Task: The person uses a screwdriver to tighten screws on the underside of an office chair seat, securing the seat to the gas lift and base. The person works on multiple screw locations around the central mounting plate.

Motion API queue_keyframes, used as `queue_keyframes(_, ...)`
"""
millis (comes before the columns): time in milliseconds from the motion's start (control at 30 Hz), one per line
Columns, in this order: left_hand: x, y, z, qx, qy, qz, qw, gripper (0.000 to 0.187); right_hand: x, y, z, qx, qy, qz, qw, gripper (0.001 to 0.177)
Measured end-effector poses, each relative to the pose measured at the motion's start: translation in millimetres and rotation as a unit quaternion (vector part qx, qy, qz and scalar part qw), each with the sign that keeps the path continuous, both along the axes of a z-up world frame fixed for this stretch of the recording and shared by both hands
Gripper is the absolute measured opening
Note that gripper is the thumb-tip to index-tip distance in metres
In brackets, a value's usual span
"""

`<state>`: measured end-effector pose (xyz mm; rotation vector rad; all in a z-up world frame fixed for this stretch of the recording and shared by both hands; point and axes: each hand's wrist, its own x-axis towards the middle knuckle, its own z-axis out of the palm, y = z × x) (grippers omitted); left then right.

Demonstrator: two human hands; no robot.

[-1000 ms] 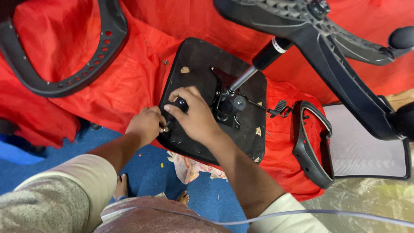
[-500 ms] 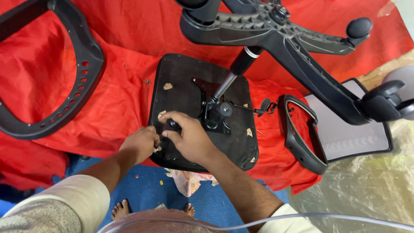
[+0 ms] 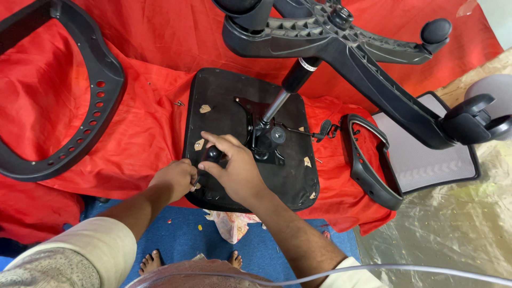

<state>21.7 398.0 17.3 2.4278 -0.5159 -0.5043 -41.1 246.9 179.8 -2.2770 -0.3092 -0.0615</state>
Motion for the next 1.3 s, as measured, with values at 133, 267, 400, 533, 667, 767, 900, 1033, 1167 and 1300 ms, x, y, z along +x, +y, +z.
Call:
queue_keyframes(133, -1, 4, 1, -0.02, -0.005, -0.02, 1.0, 0.016, 0, 0, -9, 0.081, 0.016, 0.061, 0.995, 0.054)
queue_keyframes(267, -2, 8, 7, -0.043, -0.007, -0.034, 0.998, 0.025, -3, 7, -17, 0.055, -0.022, 0.056, 0.997, 0.046)
queue_keyframes(400, 0, 9, 10, -0.039, -0.007, -0.039, 0.998, 0.033, -9, 18, -18, 0.027, -0.083, 0.006, 0.996, 0.034)
queue_keyframes(533, 6, 8, 5, -0.04, 0.057, -0.01, 0.998, 0.023, -12, 21, -11, -0.014, -0.027, -0.056, 0.998, 0.034)
queue_keyframes(667, 13, 6, -8, -0.093, 0.073, -0.027, 0.993, 0.015, -13, 20, -8, -0.017, -0.054, -0.022, 0.998, 0.05)
queue_keyframes(767, 17, 4, -16, -0.035, 0.027, -0.046, 0.998, 0.026, -15, 18, -10, 0.061, 0.0, -0.001, 0.998, 0.061)
queue_keyframes(900, 20, 1, -18, -0.072, 0.016, -0.081, 0.994, 0.026, -14, 21, -17, 0.03, 0.005, 0.009, 0.999, 0.048)
queue_keyframes(1033, 17, 3, -21, -0.159, 0.107, -0.037, 0.981, 0.022, -15, 24, -19, -0.003, -0.073, 0.009, 0.997, 0.03)
queue_keyframes(1167, 13, 0, -29, -0.08, 0.034, -0.007, 0.996, 0.029, -15, 24, -13, -0.039, -0.071, -0.003, 0.997, 0.023)
queue_keyframes(1300, 7, -2, -41, -0.07, -0.045, -0.024, 0.996, 0.021, -22, 21, -7, -0.031, -0.049, 0.01, 0.998, 0.037)
